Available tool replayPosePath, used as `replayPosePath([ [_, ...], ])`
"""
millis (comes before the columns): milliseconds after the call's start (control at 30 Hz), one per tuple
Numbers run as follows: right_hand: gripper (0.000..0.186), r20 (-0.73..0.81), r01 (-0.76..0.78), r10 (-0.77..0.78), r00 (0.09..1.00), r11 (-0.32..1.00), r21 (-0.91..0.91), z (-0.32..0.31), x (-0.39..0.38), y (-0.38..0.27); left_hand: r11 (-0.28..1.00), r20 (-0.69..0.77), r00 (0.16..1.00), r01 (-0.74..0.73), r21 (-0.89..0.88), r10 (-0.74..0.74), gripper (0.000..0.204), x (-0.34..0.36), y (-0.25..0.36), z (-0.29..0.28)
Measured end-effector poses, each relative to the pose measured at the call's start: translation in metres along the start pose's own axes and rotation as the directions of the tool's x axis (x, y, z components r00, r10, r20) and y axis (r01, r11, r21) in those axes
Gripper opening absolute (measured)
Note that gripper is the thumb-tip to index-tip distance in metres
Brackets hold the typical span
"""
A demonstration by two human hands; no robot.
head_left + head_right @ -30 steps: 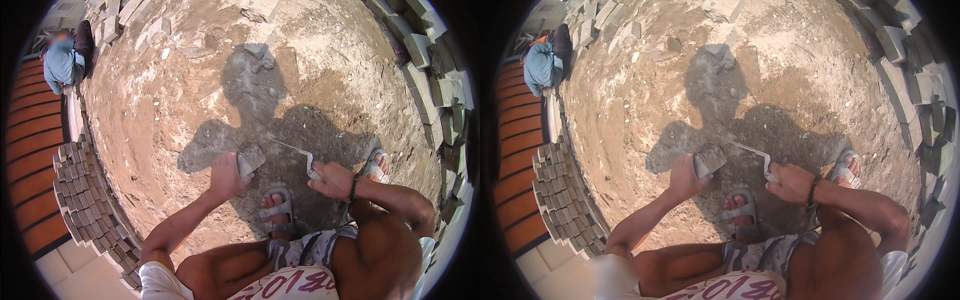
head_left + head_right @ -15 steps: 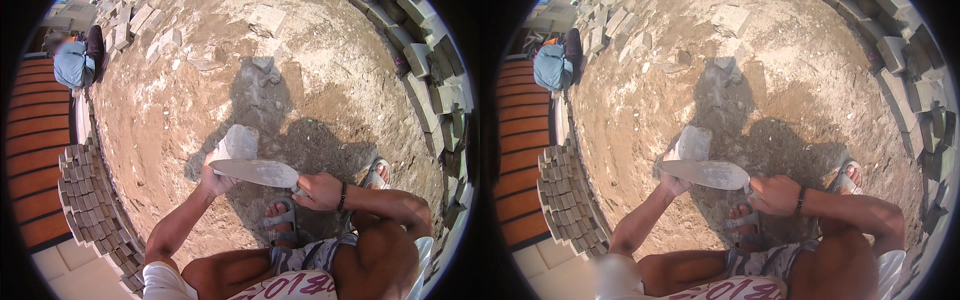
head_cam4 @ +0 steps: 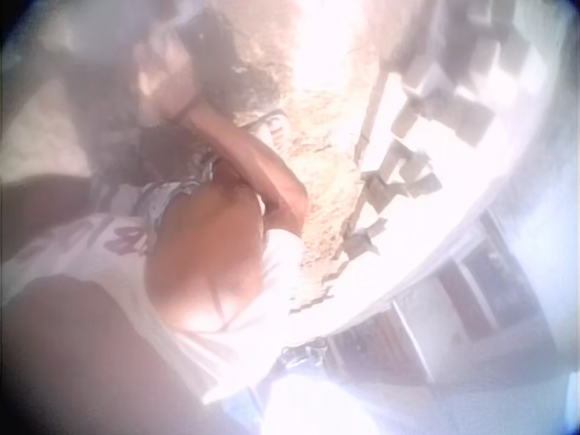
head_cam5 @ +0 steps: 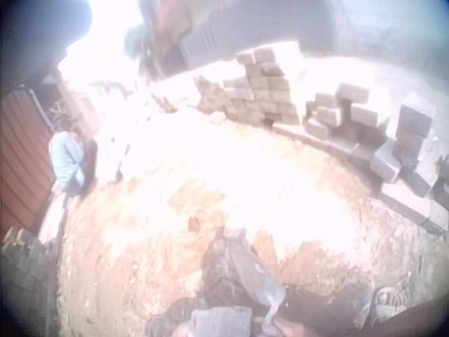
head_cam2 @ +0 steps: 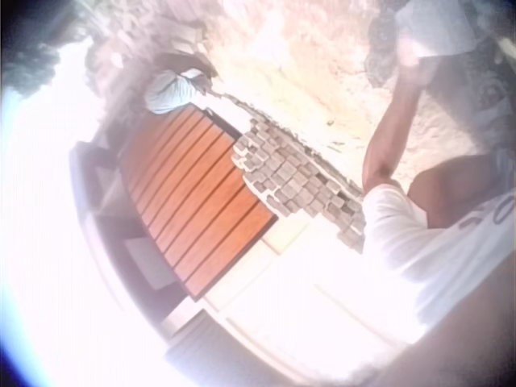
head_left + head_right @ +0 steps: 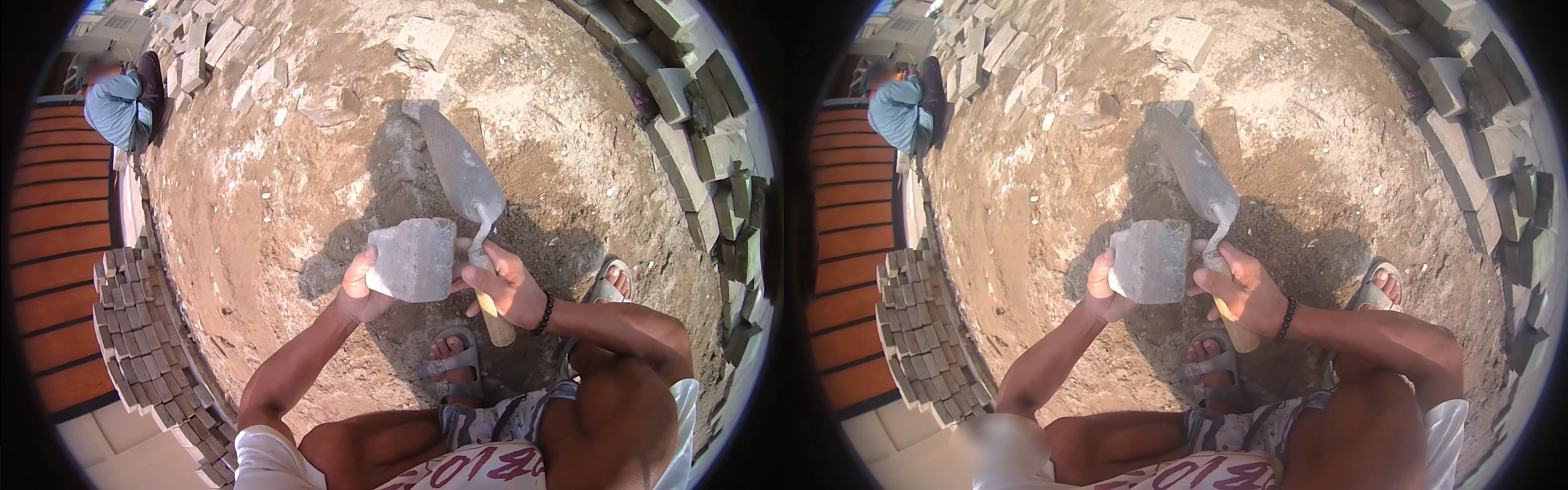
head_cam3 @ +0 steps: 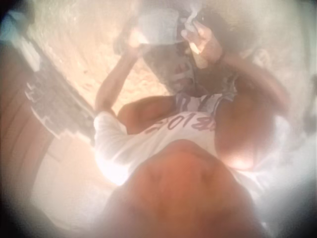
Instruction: The person scoops mortar with a trowel and spreads it onto individual bricks, then places them into a pile. The person repeats this process for several bricks.
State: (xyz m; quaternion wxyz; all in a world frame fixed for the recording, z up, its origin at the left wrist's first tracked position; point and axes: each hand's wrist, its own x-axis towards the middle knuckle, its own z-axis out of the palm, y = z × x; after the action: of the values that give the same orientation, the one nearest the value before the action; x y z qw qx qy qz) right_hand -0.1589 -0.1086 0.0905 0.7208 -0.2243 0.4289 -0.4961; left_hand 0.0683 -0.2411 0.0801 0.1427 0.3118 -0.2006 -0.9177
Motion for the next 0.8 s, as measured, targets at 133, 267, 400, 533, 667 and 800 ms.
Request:
replayPosePath([
  [133,0.055,-0.076,0.065,-0.067,0.995,0.997,-0.035,-0.003,0.002,0.002,0.971,0.02,0.999,-0.041,0.237,0.037,0.074,0.018,-0.005,0.013],
  [267,0.056,-0.198,0.04,-0.052,0.979,0.997,-0.067,-0.001,0.006,0.001,0.445,-0.107,0.845,-0.165,0.88,0.525,0.064,0.03,-0.025,0.02],
  [400,0.057,-0.192,0.013,-0.05,0.98,0.982,-0.191,0.003,0.006,-0.003,0.47,-0.019,0.918,-0.185,0.863,0.395,0.063,0.038,-0.018,0.029],
  [533,0.059,0.019,0.118,-0.125,0.992,0.858,-0.5,-0.005,0.005,-0.001,0.965,-0.096,0.987,0.145,0.221,-0.126,0.064,0.042,0.003,0.019],
  [667,0.046,0.005,0.239,-0.344,0.939,0.644,-0.727,-0.024,0.001,-0.005,0.979,-0.061,0.988,0.129,-0.155,-0.14,0.073,0.031,-0.009,-0.002],
  [800,0.038,0.039,0.085,-0.09,0.995,0.584,-0.807,-0.029,-0.013,-0.009,0.895,-0.037,0.992,0.091,-0.438,-0.119,0.072,0.029,0.0,-0.009],
])
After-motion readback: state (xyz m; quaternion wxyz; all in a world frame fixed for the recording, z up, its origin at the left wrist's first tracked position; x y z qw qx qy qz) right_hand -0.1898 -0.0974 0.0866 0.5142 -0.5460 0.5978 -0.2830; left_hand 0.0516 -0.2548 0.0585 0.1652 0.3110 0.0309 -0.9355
